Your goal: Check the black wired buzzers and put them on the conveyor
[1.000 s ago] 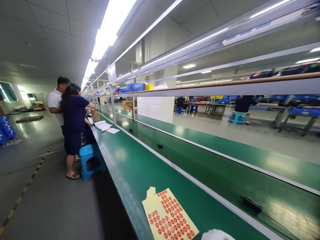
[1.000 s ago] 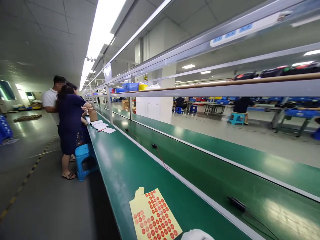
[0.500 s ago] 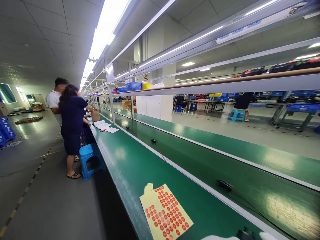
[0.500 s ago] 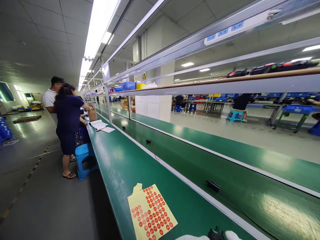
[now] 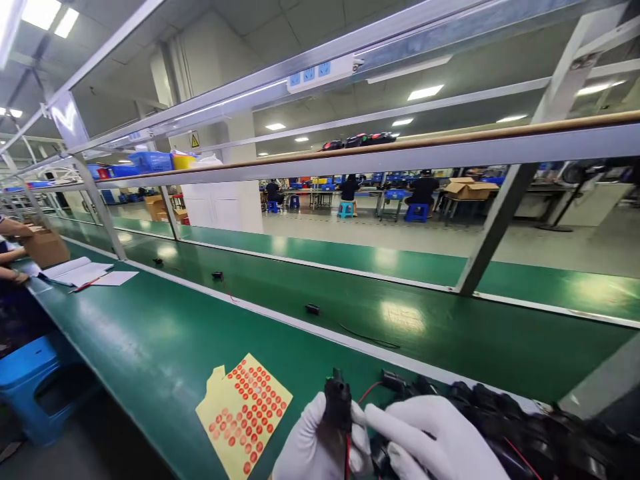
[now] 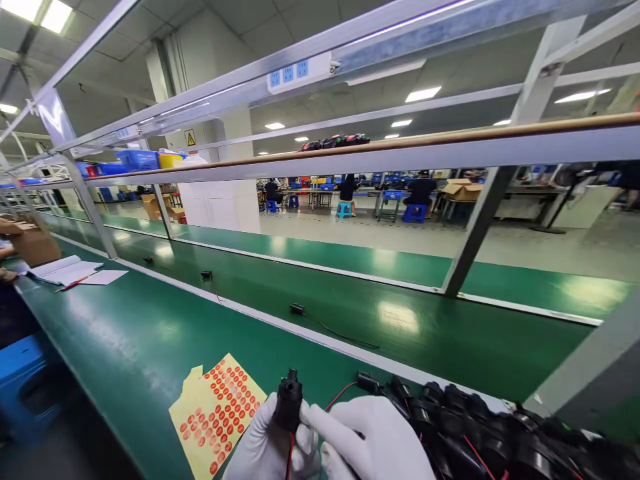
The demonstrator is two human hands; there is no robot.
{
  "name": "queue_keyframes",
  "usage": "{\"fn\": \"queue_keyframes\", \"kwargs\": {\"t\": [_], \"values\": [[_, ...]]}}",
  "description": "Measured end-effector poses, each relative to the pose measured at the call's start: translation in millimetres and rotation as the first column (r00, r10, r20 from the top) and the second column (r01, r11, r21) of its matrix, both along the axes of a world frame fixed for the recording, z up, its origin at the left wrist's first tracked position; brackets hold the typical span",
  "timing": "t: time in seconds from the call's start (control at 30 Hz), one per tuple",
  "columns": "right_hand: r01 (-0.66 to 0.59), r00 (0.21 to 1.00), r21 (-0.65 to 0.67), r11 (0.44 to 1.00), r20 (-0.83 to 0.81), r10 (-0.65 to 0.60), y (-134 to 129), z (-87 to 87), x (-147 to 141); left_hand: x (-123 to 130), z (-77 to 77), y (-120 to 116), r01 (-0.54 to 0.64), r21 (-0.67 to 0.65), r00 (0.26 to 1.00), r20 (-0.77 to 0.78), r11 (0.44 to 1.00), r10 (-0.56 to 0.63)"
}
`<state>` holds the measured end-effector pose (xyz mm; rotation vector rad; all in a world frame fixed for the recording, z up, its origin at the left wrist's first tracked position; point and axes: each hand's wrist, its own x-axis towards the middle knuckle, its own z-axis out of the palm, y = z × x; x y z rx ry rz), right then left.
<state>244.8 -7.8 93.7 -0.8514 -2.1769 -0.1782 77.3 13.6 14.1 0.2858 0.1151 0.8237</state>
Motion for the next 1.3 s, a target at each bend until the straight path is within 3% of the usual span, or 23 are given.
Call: {"fn": "queue_keyframes", "kwargs": {"t": [0.1, 0.3, 0.47, 0.63, 0.77, 0.87, 0.97, 1.13, 1.2, 1.3], "values": [[-0.032, 0.996, -0.103, 0.994, 0.081, 0.041, -4.9, 11.2, -10.4, 6.0, -3.1, -4.4, -0.019, -0.021, 0.999, -0.03, 1.0, 0.019], [0.038, 0.99, 0.009, 0.999, 0.134, -0.039, -5.8, 3.8, -6.2, -5.2, 8.5, -15.9, -0.031, 0.097, 0.965, -0.257, 0.995, 0.055], [0.041, 0.998, -0.036, 0.999, 0.05, -0.04, -3.1, 2.6, 10.1, -4.5, 18.4, -14.9, -0.037, 0.184, 0.966, -0.245, 0.982, 0.082], [0.07, 0.998, 0.073, 0.995, -0.007, -0.07, 3.1, -13.5, 17.8, 1.2, 32.5, -14.2, -0.154, 0.409, 0.946, -0.202, 0.9, 0.253], [0.109, 0.994, 0.074, 0.991, -0.022, -0.108, 2.7, -19.6, 9.3, -7.3, 30.9, -13.3, -0.158, 0.565, 0.88, -0.292, 0.81, 0.375], [0.083, 0.995, 0.053, 0.995, -0.053, -0.08, -1.2, -15.5, 6.1, -15.7, 24.5, -9.4, -0.078, 0.664, 0.799, -0.404, 0.743, 0.445], [0.048, 0.993, -0.014, 0.999, -0.106, -0.049, -5.0, -10.3, 8.8, -21.3, 23.3, -5.4, 0.007, 0.697, 0.712, -0.507, 0.717, 0.486], [0.05, 0.967, -0.146, 0.988, -0.241, -0.085, -8.5, -7.9, 12.7, -26.2, 44.7, -9.8, 0.204, 0.662, 0.551, -0.686, 0.721, 0.474], [0.049, 0.972, -0.21, 0.976, -0.213, -0.095, -9.8, -8.3, 12.6, -26.6, 56.7, -14.4, 0.298, 0.608, 0.442, -0.772, 0.736, 0.458], [0.056, 0.992, -0.363, 0.93, -0.086, -0.093, -13.3, -7.6, 10.4, -25.0, 69.1, -20.2, 0.405, 0.553, 0.212, -0.831, 0.728, 0.513]]}}
